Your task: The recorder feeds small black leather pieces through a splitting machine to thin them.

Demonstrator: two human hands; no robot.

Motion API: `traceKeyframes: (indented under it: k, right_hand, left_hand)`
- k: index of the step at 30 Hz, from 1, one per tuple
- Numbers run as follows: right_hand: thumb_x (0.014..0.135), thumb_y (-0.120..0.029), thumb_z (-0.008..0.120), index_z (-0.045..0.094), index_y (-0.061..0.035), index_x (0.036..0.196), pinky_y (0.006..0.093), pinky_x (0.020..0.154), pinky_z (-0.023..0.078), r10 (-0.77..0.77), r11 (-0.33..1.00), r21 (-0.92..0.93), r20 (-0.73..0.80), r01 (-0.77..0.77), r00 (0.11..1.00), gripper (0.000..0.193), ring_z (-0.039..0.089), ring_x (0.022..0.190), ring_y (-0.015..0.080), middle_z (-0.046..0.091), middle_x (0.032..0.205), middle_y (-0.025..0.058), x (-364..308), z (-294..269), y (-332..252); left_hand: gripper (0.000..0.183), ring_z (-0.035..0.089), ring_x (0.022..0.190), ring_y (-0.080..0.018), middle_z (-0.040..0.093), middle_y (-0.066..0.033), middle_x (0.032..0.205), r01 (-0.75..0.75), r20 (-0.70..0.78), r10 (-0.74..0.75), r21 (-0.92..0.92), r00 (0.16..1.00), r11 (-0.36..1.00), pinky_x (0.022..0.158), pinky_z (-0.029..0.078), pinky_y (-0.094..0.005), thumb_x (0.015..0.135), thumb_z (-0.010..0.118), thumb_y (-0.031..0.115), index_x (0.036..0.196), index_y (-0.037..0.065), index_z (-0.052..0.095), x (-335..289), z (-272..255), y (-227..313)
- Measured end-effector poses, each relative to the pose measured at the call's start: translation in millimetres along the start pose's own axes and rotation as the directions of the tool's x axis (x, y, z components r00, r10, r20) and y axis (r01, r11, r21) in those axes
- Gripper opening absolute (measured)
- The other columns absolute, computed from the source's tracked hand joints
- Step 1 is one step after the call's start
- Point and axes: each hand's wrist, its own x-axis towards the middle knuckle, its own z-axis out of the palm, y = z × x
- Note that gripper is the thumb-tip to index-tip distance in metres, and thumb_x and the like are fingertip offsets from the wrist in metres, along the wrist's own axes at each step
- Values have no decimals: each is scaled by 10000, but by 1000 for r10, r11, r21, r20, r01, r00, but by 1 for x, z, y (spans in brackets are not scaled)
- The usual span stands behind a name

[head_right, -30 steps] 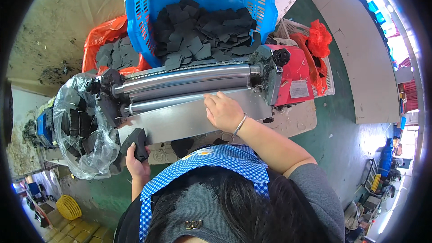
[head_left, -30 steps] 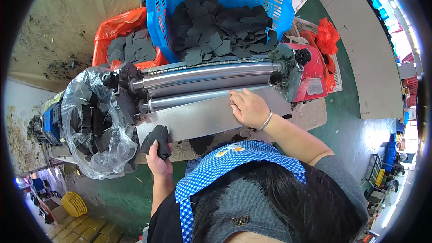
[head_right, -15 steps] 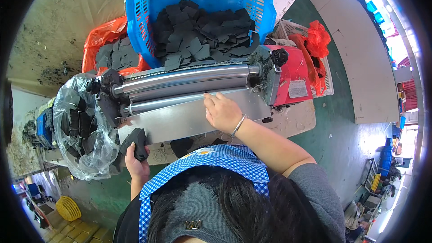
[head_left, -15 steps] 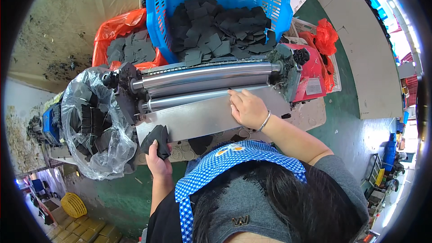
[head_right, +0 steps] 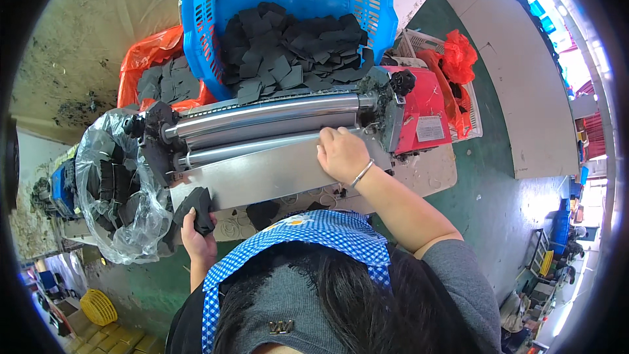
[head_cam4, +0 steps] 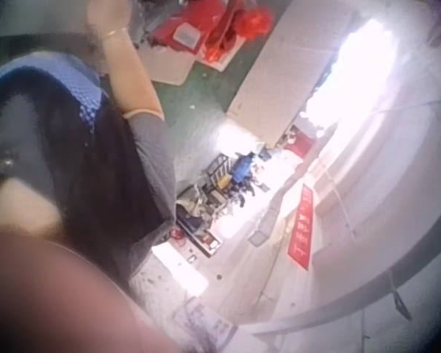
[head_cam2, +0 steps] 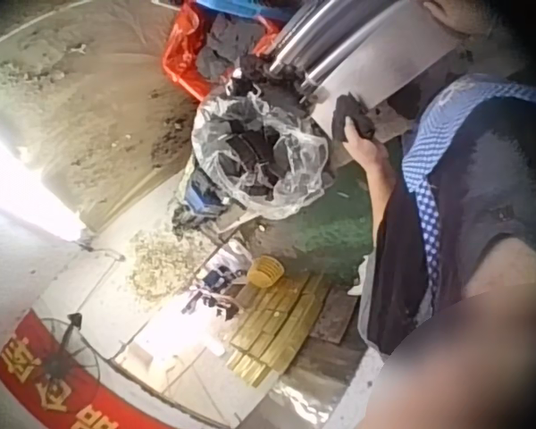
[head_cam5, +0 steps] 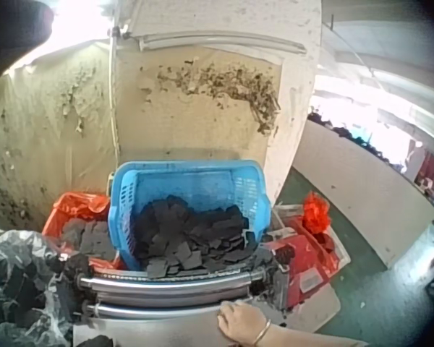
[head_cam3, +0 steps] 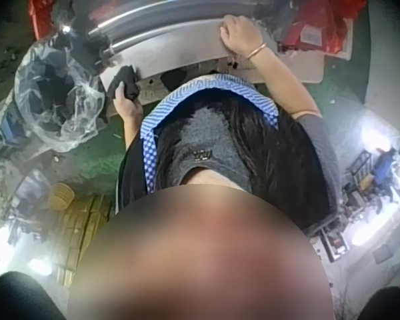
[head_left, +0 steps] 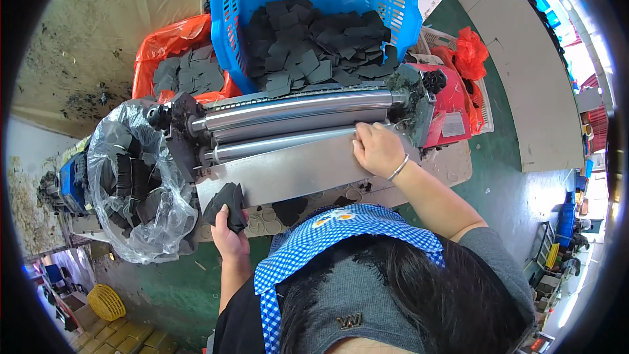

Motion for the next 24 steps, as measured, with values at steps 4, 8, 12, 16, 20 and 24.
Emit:
traceKeyframes:
  k: [4, 8, 12, 16, 20, 24]
  right_hand:
    - [768, -238, 602, 493, -47, 836, 387, 588, 480, 85, 993, -83, -18, -87, 996, 230, 550, 760, 273, 575, 749, 97, -9, -10, 17]
    - [738, -279, 657, 516, -35, 892, 362, 570, 470, 76, 966, -234, -150, -110, 986, 321, 540, 752, 282, 587, 834, 104, -17, -45, 29]
    - [738, -226, 663, 531, -16, 1004, 361, 602, 469, 22, 969, -230, -298, -94, 954, 363, 533, 769, 279, 594, 969, 109, -33, -55, 39]
    - [771, -221, 622, 520, -24, 1029, 352, 662, 491, -49, 993, -116, -156, 31, 987, 341, 537, 839, 270, 582, 1096, 106, -37, -31, 23]
    - [791, -188, 585, 520, -17, 1022, 354, 703, 492, -44, 999, -35, -63, 41, 997, 295, 528, 891, 269, 560, 1181, 122, -33, -20, 12]
    - [762, -140, 614, 537, -14, 959, 358, 699, 486, -31, 999, 7, -229, 34, 973, 246, 549, 843, 282, 594, 1100, 129, -37, -30, 15]
  left_hand:
    - [248, 585, 641, -198, 595, -112, 821, -14, 7, 14, -38, 1000, 999, 549, 495, -305, 861, 533, 166, 977, -53, 547, 2, 2, -2]
    - [249, 583, 633, -191, 595, -106, 815, -44, 1, 44, -32, 999, 999, 543, 481, -304, 866, 529, 180, 972, -45, 550, 4, -4, -4]
    - [249, 581, 625, -189, 594, -99, 798, -48, 1, 48, -25, 999, 999, 546, 474, -303, 869, 526, 186, 967, -41, 555, 1, -2, -5]
    - [242, 583, 621, -192, 595, -92, 777, -35, 41, 35, -23, 999, 999, 549, 475, -304, 868, 528, 192, 945, -34, 564, 6, -5, -7]
    - [242, 587, 621, -193, 599, -95, 776, -17, 1, 17, -26, 1000, 1000, 552, 476, -302, 869, 529, 194, 935, -36, 565, 0, 2, -2]
    - [245, 589, 618, -195, 601, -95, 777, -22, -1, 21, -6, 1000, 1000, 555, 478, -304, 873, 524, 194, 945, -37, 563, 0, 0, -4]
